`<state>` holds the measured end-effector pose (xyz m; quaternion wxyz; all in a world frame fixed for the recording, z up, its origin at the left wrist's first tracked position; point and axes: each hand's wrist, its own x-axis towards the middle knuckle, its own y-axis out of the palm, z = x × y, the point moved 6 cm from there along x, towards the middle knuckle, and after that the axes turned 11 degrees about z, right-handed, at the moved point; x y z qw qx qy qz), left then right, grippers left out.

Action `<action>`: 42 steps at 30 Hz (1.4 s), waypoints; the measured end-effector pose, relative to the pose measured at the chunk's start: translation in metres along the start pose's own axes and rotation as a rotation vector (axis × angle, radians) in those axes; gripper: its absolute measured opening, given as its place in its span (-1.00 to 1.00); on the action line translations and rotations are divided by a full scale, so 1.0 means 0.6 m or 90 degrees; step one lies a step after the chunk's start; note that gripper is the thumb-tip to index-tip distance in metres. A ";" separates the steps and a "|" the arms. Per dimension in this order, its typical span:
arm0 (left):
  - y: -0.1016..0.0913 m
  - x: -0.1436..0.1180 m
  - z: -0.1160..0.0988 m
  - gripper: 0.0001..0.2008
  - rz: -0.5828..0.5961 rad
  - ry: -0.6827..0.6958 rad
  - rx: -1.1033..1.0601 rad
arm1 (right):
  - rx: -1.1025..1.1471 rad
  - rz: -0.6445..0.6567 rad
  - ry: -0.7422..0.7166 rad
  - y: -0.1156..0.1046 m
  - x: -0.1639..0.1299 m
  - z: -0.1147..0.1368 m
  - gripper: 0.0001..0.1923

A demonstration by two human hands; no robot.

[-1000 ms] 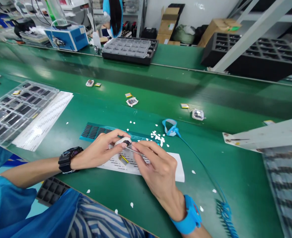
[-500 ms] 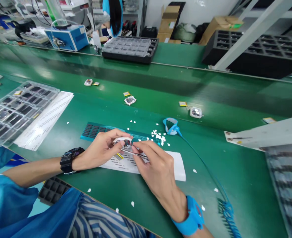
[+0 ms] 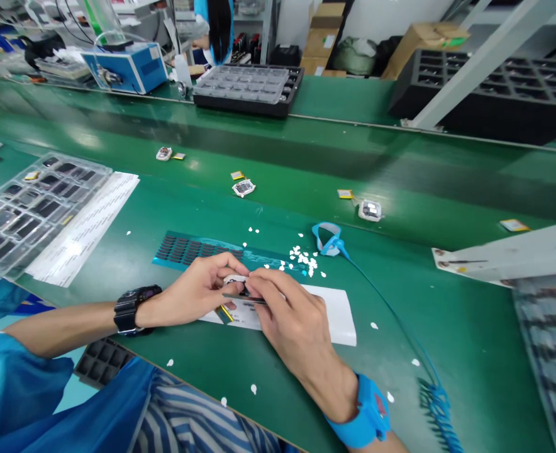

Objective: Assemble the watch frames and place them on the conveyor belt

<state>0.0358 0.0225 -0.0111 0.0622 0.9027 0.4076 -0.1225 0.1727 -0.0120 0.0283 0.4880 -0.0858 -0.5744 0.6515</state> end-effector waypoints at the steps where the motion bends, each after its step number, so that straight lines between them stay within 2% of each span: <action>1: 0.001 0.000 0.002 -0.86 0.000 -0.008 -0.015 | -0.003 -0.002 -0.003 -0.001 0.000 0.000 -0.79; 6: 0.000 -0.001 0.005 -0.86 -0.009 0.003 -0.048 | 0.021 0.000 0.001 -0.005 0.001 0.000 -0.82; 16: -0.001 -0.002 0.005 -0.83 -0.025 0.035 -0.018 | 0.034 0.002 -0.016 -0.006 -0.003 0.000 -0.84; 23: -0.005 -0.005 -0.003 -0.89 -0.021 0.072 0.015 | 0.019 0.024 -0.035 -0.008 0.000 0.004 -0.83; 26: -0.006 -0.005 -0.003 -0.85 -0.027 0.063 -0.031 | 0.058 0.009 -0.027 -0.012 0.002 0.004 -0.82; 29: -0.006 -0.004 -0.002 -0.82 -0.039 0.042 -0.086 | 0.165 -0.014 0.046 -0.013 0.007 -0.005 -0.82; 34: -0.009 -0.006 -0.007 -0.84 -0.071 0.050 -0.089 | 0.382 -0.029 0.266 0.005 0.007 -0.031 -0.92; 36: -0.009 -0.007 -0.008 -0.84 -0.075 0.063 -0.080 | 0.437 -0.027 0.331 0.016 0.002 -0.039 -0.88; 42: -0.012 -0.011 -0.004 -0.85 -0.097 0.089 -0.015 | 0.545 -0.007 0.377 0.030 -0.003 -0.047 -0.91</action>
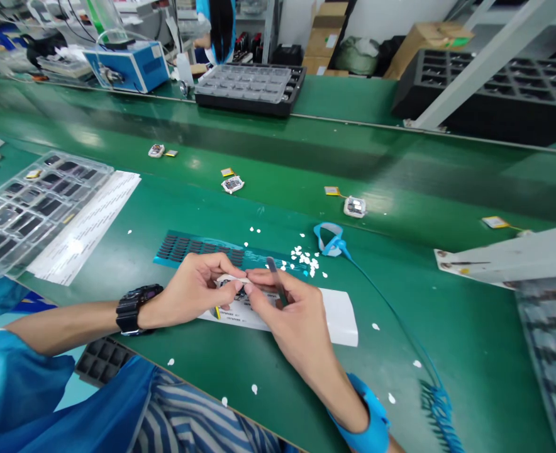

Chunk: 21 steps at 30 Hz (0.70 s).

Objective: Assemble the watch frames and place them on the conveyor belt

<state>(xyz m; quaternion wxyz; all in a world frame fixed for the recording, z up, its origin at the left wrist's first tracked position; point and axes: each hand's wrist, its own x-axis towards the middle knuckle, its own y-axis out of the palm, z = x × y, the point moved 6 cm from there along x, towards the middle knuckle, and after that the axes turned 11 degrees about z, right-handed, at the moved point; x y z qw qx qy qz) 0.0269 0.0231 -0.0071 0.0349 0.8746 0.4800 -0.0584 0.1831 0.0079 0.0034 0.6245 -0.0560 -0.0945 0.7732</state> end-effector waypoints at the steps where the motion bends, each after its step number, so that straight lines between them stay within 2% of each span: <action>1: 0.000 -0.001 0.000 -0.85 -0.004 0.006 0.014 | 0.011 0.006 0.004 0.001 0.000 0.000 -0.93; 9: -0.005 -0.001 0.001 -0.90 -0.033 0.023 0.114 | -0.007 0.006 -0.023 0.017 0.000 0.009 -0.94; 12: -0.002 0.004 0.006 -0.87 0.004 -0.032 0.044 | -0.054 0.006 -0.041 0.018 0.001 0.011 -0.92; 16: 0.005 0.009 0.004 -0.83 0.045 -0.093 -0.119 | -0.226 -0.019 -0.152 0.015 -0.004 0.035 -0.91; 18: 0.006 0.009 -0.002 -0.84 0.041 -0.095 -0.150 | -0.316 -0.035 -0.227 0.018 -0.012 0.048 -0.87; 21: 0.009 0.008 -0.006 -0.87 0.044 -0.091 -0.154 | -0.411 -0.029 -0.291 0.022 -0.022 0.055 -0.83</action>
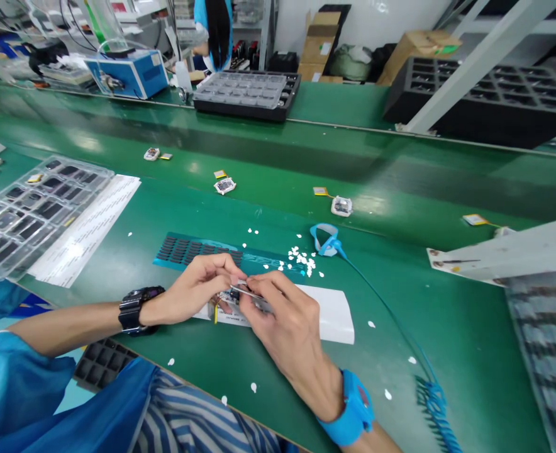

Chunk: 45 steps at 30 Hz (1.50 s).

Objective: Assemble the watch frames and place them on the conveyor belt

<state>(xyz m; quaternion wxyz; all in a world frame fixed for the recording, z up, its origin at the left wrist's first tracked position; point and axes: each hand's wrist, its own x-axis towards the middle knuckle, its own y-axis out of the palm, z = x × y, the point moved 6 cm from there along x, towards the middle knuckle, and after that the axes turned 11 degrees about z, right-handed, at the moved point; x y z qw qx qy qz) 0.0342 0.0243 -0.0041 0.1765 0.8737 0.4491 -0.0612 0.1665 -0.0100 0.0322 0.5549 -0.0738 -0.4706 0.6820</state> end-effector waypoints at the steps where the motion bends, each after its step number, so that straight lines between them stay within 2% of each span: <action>1: 0.001 -0.001 0.001 -0.88 0.002 -0.001 -0.001 | -0.026 0.010 -0.017 0.001 -0.002 0.001 -0.83; 7: -0.001 -0.002 0.005 -0.92 0.011 0.013 0.040 | -0.172 0.058 -0.095 0.007 -0.010 0.008 -0.83; 10: -0.006 0.006 0.009 -0.87 0.015 0.018 0.023 | -0.105 0.056 -0.095 -0.001 -0.004 0.003 -0.85; 13: -0.010 0.017 0.015 -0.75 0.036 0.004 -0.069 | -0.002 0.026 -0.019 -0.024 0.021 -0.026 -0.90; 15: -0.011 0.022 0.015 -0.68 0.059 0.005 -0.083 | -0.006 -0.004 0.075 -0.039 0.056 -0.055 -0.77; 16: -0.011 0.023 0.014 -0.66 0.077 0.005 -0.073 | -0.035 0.009 0.120 -0.039 0.081 -0.068 -0.74; 18: -0.008 0.022 0.011 -0.66 0.122 -0.001 -0.042 | -0.115 0.085 0.193 -0.017 0.143 -0.084 -0.74; 20: -0.005 0.018 0.006 -0.69 0.165 -0.007 -0.003 | -0.187 0.184 0.247 0.026 0.210 -0.090 -0.69; 22: -0.007 0.014 -0.004 -0.74 0.176 0.015 0.069 | -0.247 0.265 0.273 0.079 0.271 -0.089 -0.59; 25: -0.017 0.010 -0.026 -0.81 0.129 0.105 0.199 | -0.261 0.285 0.299 0.143 0.334 -0.086 -0.47; 28: -0.026 0.006 -0.037 -0.82 0.081 0.165 0.240 | -0.277 0.287 0.313 0.175 0.363 -0.090 -0.54; 32: -0.031 0.012 -0.029 -0.77 0.078 0.124 0.131 | -0.293 0.281 0.299 0.166 0.376 -0.092 -0.51; 37: -0.014 0.017 -0.030 -0.85 0.167 0.036 -0.139 | -0.293 0.302 0.219 0.141 0.347 -0.064 -0.48; 41: -0.008 0.011 -0.040 -0.87 0.177 0.046 -0.186 | -0.273 0.335 0.165 0.141 0.289 -0.044 -0.48; 45: -0.012 0.009 -0.039 -0.89 0.168 0.070 -0.198 | -0.231 0.325 0.156 0.132 0.246 -0.050 -0.56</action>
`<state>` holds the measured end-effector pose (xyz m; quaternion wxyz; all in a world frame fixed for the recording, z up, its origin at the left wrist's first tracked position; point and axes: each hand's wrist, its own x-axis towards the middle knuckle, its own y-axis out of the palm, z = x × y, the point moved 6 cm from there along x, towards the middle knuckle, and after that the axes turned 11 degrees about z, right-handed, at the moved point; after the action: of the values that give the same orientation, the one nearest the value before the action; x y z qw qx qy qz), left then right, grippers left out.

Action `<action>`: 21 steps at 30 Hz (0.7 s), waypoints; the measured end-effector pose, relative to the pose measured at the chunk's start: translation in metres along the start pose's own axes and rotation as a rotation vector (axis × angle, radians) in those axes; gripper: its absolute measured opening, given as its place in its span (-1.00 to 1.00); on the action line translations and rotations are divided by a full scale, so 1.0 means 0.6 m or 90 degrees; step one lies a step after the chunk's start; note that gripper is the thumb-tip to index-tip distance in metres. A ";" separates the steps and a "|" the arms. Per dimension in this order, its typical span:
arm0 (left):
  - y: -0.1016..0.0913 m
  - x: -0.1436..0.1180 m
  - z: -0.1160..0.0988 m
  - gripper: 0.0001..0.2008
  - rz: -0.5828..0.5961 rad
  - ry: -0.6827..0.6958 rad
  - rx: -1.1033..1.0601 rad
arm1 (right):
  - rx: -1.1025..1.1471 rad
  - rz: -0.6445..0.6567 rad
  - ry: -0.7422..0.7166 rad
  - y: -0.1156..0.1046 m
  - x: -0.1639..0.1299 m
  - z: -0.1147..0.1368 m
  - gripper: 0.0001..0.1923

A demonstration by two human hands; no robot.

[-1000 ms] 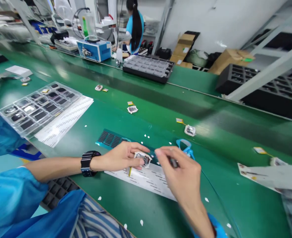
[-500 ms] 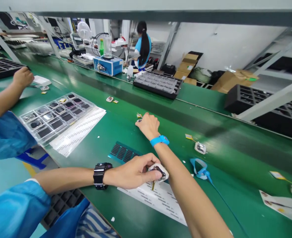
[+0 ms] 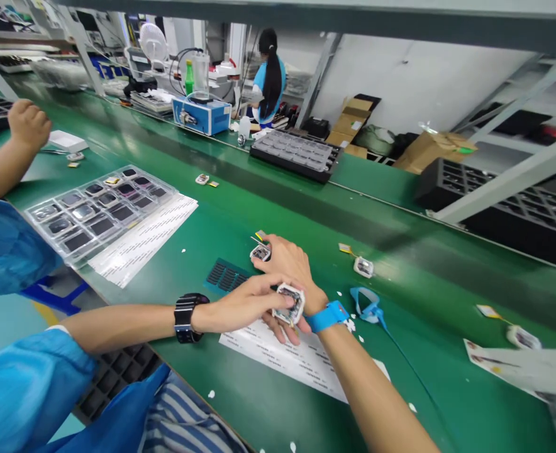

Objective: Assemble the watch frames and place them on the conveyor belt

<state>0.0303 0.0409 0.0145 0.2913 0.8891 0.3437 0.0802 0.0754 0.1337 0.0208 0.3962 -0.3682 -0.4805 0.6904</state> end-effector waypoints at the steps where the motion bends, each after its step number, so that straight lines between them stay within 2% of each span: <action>1: -0.004 0.000 -0.001 -0.86 -0.006 0.009 -0.004 | 0.016 -0.010 0.001 -0.002 -0.008 -0.009 -0.59; 4: -0.018 0.003 -0.005 -0.77 -0.030 0.031 -0.034 | 0.065 -0.059 0.026 -0.019 -0.042 -0.049 -0.68; 7: -0.029 0.006 -0.009 -0.70 -0.046 0.034 -0.070 | 0.128 -0.117 0.062 -0.033 -0.096 -0.088 -0.58; 8: -0.032 0.006 -0.009 -0.69 -0.050 0.032 -0.076 | 0.207 -0.145 0.061 -0.034 -0.118 -0.099 -0.54; 11: -0.035 0.006 -0.008 -0.65 -0.060 0.024 -0.087 | 0.429 -0.114 0.005 -0.010 -0.169 -0.102 -0.48; 13: -0.034 0.005 -0.004 -0.61 -0.058 0.018 -0.094 | 0.518 -0.111 -0.027 0.008 -0.193 -0.091 -0.48; 17: -0.032 0.002 0.004 -0.59 -0.058 -0.005 -0.097 | 0.585 -0.108 -0.023 0.036 -0.209 -0.072 -0.62; 21: -0.044 0.002 0.008 -0.67 -0.104 -0.017 -0.052 | 0.621 -0.101 0.021 0.044 -0.211 -0.089 -0.70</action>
<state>0.0177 0.0551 -0.0048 0.3376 0.8465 0.4075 0.0580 0.1700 0.0335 -0.0027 0.5815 -0.1130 -0.1216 0.7964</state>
